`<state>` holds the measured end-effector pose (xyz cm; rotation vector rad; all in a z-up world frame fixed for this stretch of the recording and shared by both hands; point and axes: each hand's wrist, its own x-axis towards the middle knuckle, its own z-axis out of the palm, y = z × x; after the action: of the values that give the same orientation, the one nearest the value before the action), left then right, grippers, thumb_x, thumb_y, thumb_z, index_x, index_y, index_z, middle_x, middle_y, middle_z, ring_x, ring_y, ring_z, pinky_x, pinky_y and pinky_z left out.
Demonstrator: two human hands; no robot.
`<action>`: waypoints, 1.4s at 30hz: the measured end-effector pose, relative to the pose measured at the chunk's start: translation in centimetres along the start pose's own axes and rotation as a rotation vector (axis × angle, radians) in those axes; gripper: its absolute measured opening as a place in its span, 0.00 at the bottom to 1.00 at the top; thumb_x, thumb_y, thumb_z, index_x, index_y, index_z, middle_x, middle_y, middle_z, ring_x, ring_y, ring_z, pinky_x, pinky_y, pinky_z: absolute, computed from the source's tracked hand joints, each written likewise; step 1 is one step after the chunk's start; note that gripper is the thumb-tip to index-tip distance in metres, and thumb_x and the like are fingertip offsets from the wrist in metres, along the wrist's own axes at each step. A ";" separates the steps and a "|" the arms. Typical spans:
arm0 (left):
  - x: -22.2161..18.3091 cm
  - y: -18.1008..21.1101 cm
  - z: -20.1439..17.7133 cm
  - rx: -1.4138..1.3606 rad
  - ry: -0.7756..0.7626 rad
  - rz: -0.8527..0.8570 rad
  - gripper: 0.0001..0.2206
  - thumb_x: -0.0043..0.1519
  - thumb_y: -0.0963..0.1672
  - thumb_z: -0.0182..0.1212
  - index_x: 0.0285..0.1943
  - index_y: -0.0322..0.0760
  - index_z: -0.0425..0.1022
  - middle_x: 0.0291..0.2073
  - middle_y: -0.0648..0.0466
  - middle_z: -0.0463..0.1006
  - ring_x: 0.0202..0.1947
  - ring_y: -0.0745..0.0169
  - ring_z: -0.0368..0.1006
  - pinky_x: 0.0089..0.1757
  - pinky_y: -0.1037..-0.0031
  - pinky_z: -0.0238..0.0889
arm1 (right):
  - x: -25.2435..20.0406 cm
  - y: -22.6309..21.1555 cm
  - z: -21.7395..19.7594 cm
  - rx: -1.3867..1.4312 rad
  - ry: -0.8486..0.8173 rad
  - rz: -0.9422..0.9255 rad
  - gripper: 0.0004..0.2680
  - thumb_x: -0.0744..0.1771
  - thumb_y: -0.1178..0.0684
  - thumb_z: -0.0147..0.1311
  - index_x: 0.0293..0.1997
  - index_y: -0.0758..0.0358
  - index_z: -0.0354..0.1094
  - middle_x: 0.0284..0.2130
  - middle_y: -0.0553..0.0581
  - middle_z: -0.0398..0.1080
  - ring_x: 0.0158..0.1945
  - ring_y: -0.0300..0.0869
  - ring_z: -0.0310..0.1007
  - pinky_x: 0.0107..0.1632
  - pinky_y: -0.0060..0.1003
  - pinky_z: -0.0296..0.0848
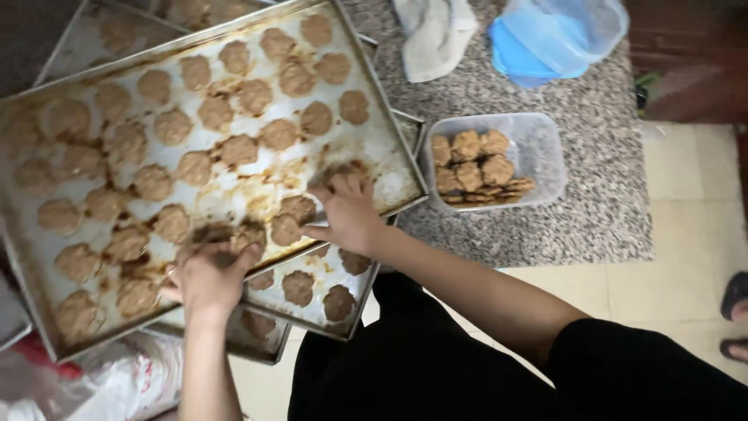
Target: The person picks up baked items from metal trays and places them into a clear plastic container by hand.
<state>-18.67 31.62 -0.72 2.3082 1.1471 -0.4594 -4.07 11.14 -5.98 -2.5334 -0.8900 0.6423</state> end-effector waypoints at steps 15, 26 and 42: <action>1.6 -0.2 2.3 -0.240 -0.173 0.077 0.22 0.59 0.56 0.71 0.56 0.47 0.84 0.59 0.45 0.73 0.64 0.28 0.64 0.62 0.50 0.58 | 0.8 -1.7 1.9 0.005 -0.164 0.101 0.39 0.59 0.32 0.70 0.75 0.55 0.54 0.58 0.63 0.59 0.65 0.61 0.54 0.68 0.66 0.52; 2.3 -2.5 2.7 -0.139 -0.178 -0.049 0.21 0.62 0.57 0.68 0.61 0.57 0.80 0.68 0.56 0.66 0.69 0.33 0.57 0.62 0.39 0.53 | 0.7 -4.6 2.3 0.027 -0.133 0.130 0.29 0.59 0.37 0.72 0.62 0.59 0.65 0.53 0.59 0.58 0.63 0.57 0.54 0.68 0.63 0.50; 1.3 -2.5 0.8 -0.273 -0.097 0.045 0.22 0.62 0.57 0.70 0.57 0.45 0.83 0.61 0.43 0.74 0.62 0.24 0.68 0.61 0.41 0.57 | 0.9 -3.5 0.2 0.054 -0.113 0.144 0.19 0.60 0.31 0.62 0.44 0.51 0.78 0.46 0.58 0.70 0.57 0.57 0.66 0.65 0.66 0.54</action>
<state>-20.00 33.27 -2.78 2.0493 1.0398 -0.3691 -5.27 14.29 -4.69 -2.5501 -0.7210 0.8500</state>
